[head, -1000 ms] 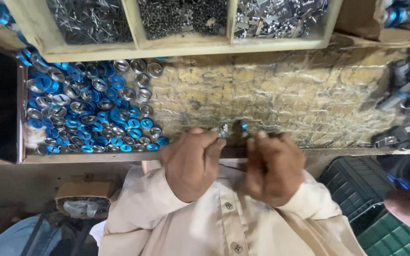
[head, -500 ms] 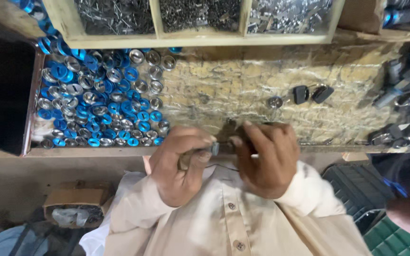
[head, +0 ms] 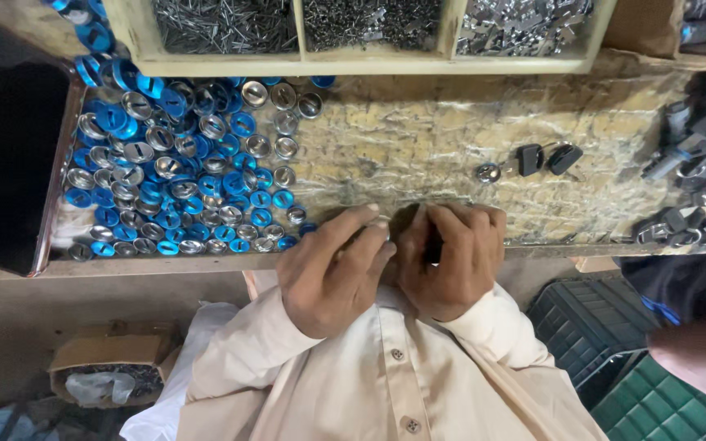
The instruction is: The person sits at a workbench assembling small lock parts. They pick up blue circular discs and small metal components from the bench and trays, fit the parts together by hand one at a time, and set completed assemblies aside among keys and lock bodies.
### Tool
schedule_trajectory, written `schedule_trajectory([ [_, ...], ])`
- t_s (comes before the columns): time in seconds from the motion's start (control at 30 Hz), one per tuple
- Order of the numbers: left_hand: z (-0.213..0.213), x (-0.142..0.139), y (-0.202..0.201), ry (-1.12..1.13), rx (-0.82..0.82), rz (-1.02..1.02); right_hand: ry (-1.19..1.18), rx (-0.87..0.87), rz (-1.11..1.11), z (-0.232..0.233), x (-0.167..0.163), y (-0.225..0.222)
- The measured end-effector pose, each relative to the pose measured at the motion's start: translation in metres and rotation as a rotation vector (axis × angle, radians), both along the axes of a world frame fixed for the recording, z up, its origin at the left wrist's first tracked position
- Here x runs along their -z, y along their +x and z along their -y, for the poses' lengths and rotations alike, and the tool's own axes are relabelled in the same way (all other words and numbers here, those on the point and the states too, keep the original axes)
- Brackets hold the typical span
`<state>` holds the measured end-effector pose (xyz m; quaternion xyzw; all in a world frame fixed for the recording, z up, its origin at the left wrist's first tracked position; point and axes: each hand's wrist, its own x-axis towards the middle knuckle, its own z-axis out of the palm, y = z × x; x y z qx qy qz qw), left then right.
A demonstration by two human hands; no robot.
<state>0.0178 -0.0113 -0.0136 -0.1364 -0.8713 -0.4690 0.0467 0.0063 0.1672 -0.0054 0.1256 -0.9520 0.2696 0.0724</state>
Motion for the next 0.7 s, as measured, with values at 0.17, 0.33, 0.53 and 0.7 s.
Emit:
schedule_trajectory([
  [0.17, -0.001, -0.007, 0.015, 0.483, 0.063, 0.327, -0.493, -0.110, 0.120, -0.029, -0.020, 0.009],
  [0.33, -0.016, -0.002, 0.028, 1.204, 0.194, 0.857, -0.410, -0.415, -0.160, -0.046, -0.007, 0.017],
  [0.53, -0.013, -0.005, 0.021, 1.232, 0.144, 1.135, -0.964, -0.303, 0.425, -0.055, 0.003, 0.025],
  [0.7, -0.015, -0.011, 0.022, 1.046, 0.118, 0.931, -1.025, -0.276, 0.568, -0.055, 0.009, 0.036],
])
